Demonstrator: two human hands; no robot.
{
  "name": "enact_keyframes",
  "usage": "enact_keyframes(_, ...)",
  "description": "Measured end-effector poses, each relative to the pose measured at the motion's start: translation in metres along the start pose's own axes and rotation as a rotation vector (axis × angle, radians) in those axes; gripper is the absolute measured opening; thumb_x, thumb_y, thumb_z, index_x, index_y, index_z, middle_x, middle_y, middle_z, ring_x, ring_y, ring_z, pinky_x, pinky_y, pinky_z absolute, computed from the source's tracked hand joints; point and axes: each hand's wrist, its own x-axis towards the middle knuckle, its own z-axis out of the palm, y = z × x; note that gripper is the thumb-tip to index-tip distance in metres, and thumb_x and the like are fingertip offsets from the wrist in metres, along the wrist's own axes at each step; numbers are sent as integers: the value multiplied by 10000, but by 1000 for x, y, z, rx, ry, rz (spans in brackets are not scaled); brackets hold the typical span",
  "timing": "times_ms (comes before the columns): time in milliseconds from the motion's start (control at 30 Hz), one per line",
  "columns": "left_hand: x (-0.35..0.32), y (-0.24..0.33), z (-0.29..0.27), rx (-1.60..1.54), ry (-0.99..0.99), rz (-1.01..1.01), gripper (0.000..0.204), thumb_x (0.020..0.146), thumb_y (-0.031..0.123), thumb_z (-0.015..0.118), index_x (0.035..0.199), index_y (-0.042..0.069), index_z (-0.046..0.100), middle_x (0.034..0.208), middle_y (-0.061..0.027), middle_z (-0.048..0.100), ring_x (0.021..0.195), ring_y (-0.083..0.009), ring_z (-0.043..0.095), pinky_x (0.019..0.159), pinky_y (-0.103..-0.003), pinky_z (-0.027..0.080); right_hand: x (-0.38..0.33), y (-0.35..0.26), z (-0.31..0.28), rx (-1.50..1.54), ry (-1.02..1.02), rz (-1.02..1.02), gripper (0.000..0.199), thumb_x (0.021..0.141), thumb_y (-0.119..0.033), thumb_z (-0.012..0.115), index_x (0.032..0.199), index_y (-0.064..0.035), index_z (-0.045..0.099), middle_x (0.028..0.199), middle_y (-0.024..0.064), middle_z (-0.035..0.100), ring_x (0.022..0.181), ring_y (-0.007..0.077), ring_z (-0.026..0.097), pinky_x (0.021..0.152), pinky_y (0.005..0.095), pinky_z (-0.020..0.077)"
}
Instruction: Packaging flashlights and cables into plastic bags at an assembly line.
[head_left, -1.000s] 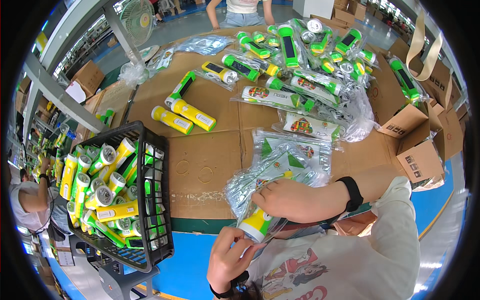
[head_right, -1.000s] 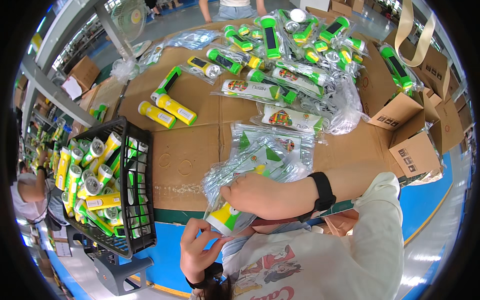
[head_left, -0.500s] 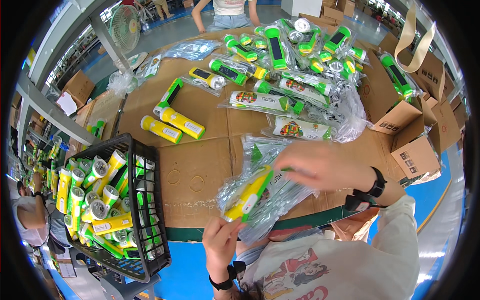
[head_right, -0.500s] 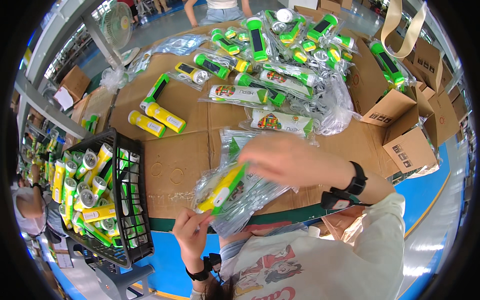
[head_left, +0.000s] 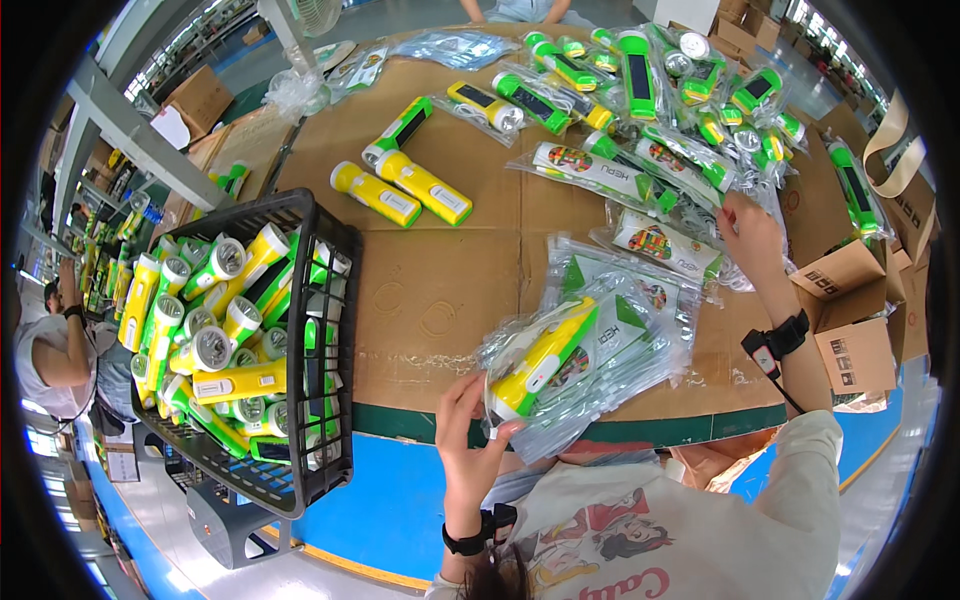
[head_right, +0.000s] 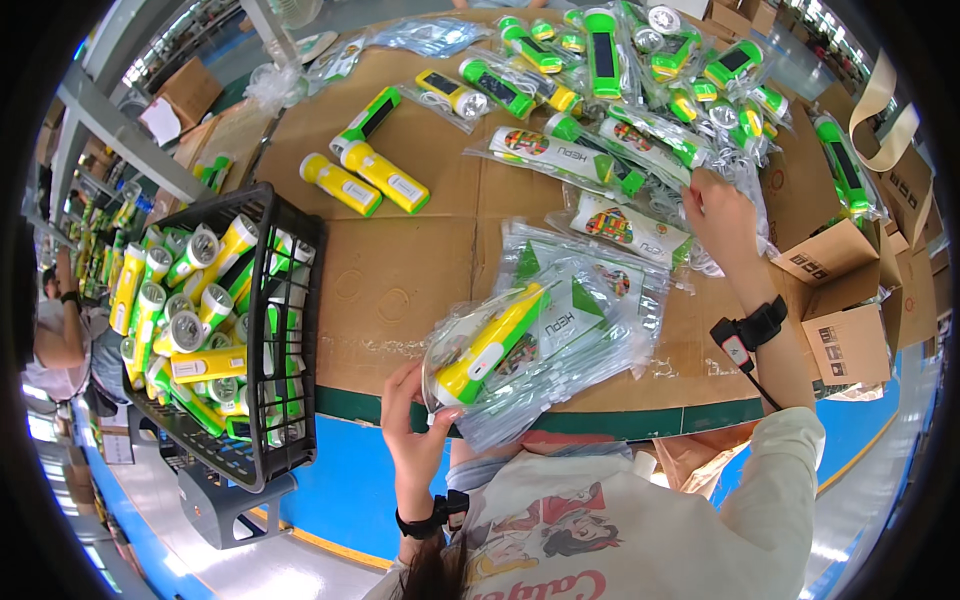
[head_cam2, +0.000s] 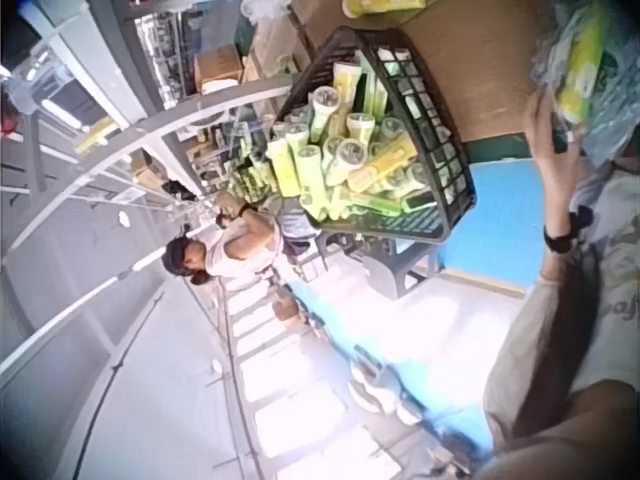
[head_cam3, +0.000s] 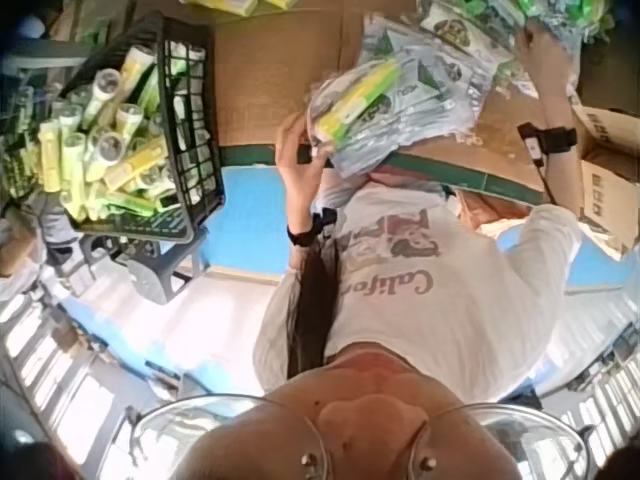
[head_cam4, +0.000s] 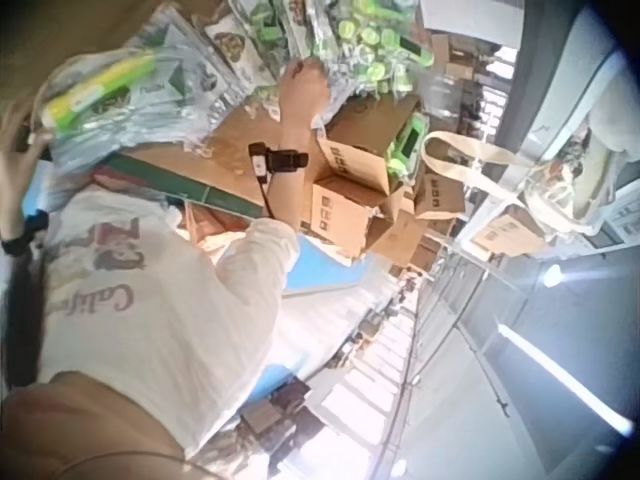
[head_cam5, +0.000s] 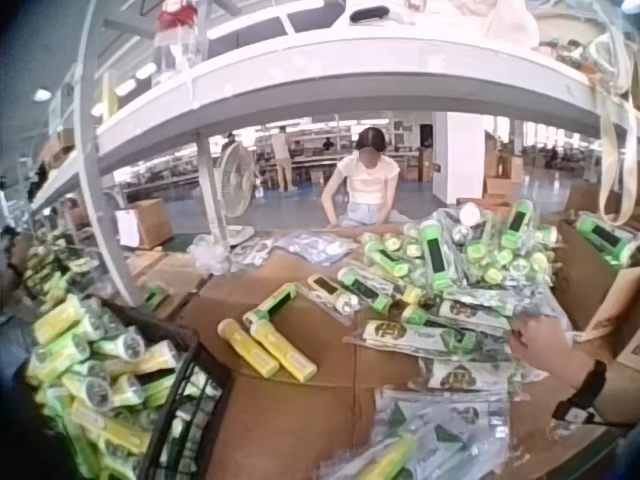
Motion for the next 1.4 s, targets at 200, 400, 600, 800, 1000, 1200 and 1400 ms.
enact_keyframes(200, 2, 8, 0, 131, -69, 85, 856, 621, 232, 891, 1370, 16, 540, 1400, -158, 537, 1208, -358, 529, 976, -421, 469, -6, 9, 30, -102, -234, -43, 203, 920, -220, 633, 891, -44, 537, 757, 157, 653, 722, 380, 656, 631, 490, 508)
enact_keyframes(400, 7, 5, 4, 159, -197, 142, 658, 777, 128, 782, 1381, 25, 542, 1353, -185, 580, 1153, -381, 584, 973, -426, 472, -4, -2, -5, -210, -77, 96, 132, 926, -148, 605, 893, -46, 529, 797, 161, 656, 710, 346, 653, 602, 445, 507)
enact_keyframes(600, 19, -6, 11, 200, -57, 144, 424, 893, 111, 642, 1307, 24, 612, 1280, -157, 635, 1022, -372, 630, 858, -435, 504, -24, -85, -90, 523, 108, -193, 112, 896, -29, 650, 917, -19, 540, 816, 129, 631, 714, 264, 632, 593, 343, 481)
enact_keyframes(800, 17, -10, 10, 62, 106, 140, 435, 1032, 321, 480, 1247, -27, 630, 1194, -197, 677, 1012, -366, 671, 867, -409, 519, -30, -163, -72, 990, -211, -557, 174, 846, -5, 711, 940, -22, 566, 884, 115, 655, 760, 285, 640, 632, 350, 486)
enact_keyframes(1000, 11, -6, 9, -27, 62, 30, 756, 1018, 569, 383, 1438, -57, 442, 1275, -238, 630, 1102, -377, 651, 944, -436, 500, -12, -178, -36, 987, -594, -506, 85, 960, -108, 595, 992, -36, 563, 848, 111, 632, 724, 291, 609, 641, 363, 465)
enact_keyframes(1200, -2, -9, 10, -196, 51, -104, 837, 990, 547, 487, 1541, -25, 224, 1408, -272, 513, 1204, -383, 594, 1007, -417, 466, -12, -171, -32, 1235, -809, -421, 63, 981, -88, 560, 1015, -34, 559, 899, 101, 640, 787, 194, 603, 687, 328, 460)
enact_keyframes(1400, -2, -12, 10, -321, 41, -155, 739, 1010, 347, 547, 1555, 0, 187, 1415, -269, 507, 1271, -366, 548, 1052, -406, 430, -14, -179, -32, 828, -582, -775, 123, 929, -107, 620, 1037, -50, 598, 1058, 72, 641, 993, 237, 607, 852, 353, 447)
